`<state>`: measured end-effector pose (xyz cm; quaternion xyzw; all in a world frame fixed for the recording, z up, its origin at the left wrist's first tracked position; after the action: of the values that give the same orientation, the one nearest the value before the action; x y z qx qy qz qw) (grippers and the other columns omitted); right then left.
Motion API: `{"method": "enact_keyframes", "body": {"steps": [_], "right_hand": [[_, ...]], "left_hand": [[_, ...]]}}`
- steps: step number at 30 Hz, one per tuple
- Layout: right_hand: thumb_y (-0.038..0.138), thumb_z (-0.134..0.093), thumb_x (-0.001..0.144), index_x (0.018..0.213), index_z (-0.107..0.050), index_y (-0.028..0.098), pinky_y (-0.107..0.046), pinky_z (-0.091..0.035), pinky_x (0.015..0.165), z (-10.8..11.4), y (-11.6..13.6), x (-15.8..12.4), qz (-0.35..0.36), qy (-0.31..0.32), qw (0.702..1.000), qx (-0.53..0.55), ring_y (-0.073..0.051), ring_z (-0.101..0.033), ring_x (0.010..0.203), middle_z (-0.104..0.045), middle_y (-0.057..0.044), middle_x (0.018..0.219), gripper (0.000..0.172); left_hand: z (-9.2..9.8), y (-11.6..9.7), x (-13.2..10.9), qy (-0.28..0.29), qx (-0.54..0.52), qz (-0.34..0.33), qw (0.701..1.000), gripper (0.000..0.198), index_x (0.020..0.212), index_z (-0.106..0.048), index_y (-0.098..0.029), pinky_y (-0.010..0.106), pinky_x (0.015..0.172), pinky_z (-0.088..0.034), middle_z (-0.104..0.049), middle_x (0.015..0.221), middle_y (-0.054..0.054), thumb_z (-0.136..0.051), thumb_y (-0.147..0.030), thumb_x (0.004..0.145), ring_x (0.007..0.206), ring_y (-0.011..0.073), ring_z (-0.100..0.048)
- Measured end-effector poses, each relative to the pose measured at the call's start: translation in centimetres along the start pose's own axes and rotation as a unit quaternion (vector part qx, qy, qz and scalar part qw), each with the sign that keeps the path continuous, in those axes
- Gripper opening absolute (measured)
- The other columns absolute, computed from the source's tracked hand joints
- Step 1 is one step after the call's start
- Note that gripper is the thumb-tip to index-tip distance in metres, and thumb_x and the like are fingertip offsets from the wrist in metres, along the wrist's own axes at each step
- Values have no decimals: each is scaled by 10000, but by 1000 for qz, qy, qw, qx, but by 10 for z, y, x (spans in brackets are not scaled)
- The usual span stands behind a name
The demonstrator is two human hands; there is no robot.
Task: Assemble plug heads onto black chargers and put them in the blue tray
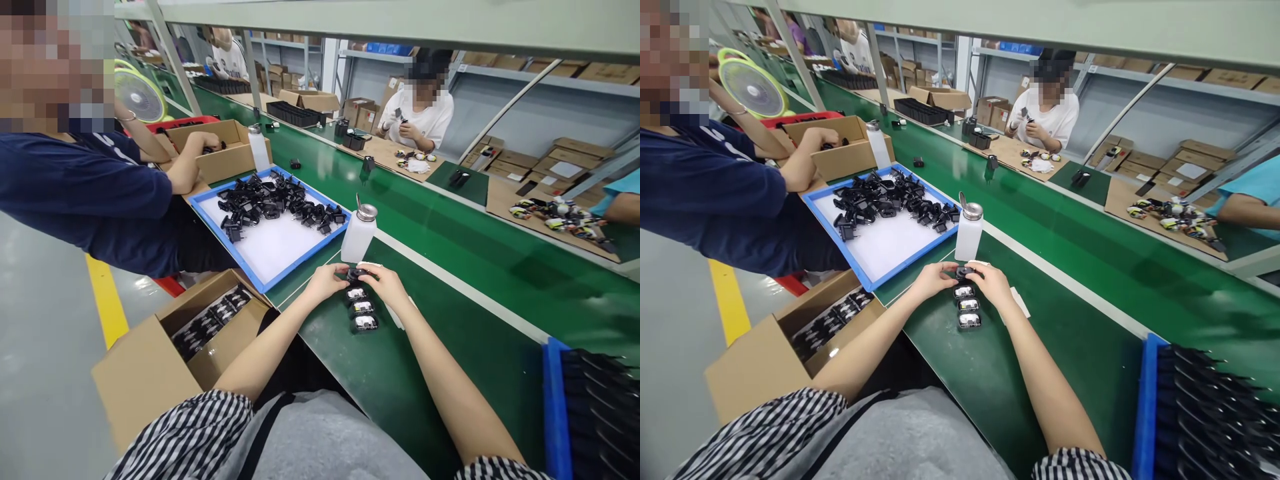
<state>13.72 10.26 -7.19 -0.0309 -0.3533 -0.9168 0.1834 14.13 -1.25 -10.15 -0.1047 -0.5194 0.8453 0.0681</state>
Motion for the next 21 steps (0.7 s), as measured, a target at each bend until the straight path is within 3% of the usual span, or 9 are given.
{"method": "enact_keyframes", "body": {"steps": [3,8,14,17,21], "right_hand": [[190,-493,693,858,-589,247,-316,-389,794,-1,1,1,10,21,1000,-9,-171,-514,884,-587,13,934,200],[144,-536,658,942,-564,213,-265,-409,761,-4,0,7,5,95,995,-20,-154,-531,855,-569,-11,977,294],[129,-578,624,886,-592,202,-249,-409,726,-6,9,19,26,173,980,-99,-165,-544,815,-599,-15,898,273],[135,-575,620,873,-595,211,-267,-413,693,-9,12,23,33,205,967,-146,-185,-547,798,-607,-15,866,265],[151,-577,604,822,-603,205,-278,-410,690,-14,9,27,25,251,957,-141,-204,-539,816,-609,-13,862,226]], "left_hand": [[0,-3,-2,-4,24,-12,1000,396,979,-516,-139,186,634,-440,-601,908,25,-571,-154,587,648,102,-579],[1,-15,-6,-4,137,-34,990,376,1007,-510,-182,195,632,-427,-624,691,-11,-530,-238,636,659,119,-574],[-4,-39,-5,33,369,-17,929,236,868,-581,-153,280,657,-422,-605,779,78,-472,-250,683,777,212,-555],[-5,-49,3,44,380,2,924,186,808,-598,-113,289,660,-422,-593,800,116,-510,-188,662,787,230,-551],[-8,-50,15,60,368,21,927,240,779,-606,-126,245,673,-419,-595,771,90,-641,-188,549,782,209,-551]]}}
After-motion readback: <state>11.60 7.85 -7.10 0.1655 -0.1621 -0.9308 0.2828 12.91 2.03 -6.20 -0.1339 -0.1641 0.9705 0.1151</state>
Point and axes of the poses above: each hand's wrist, its own x-axis towards the middle knuckle, its own z-axis out of the back of the hand, y = z × x, the point moved 8 cm from there along x, towards the middle knuckle
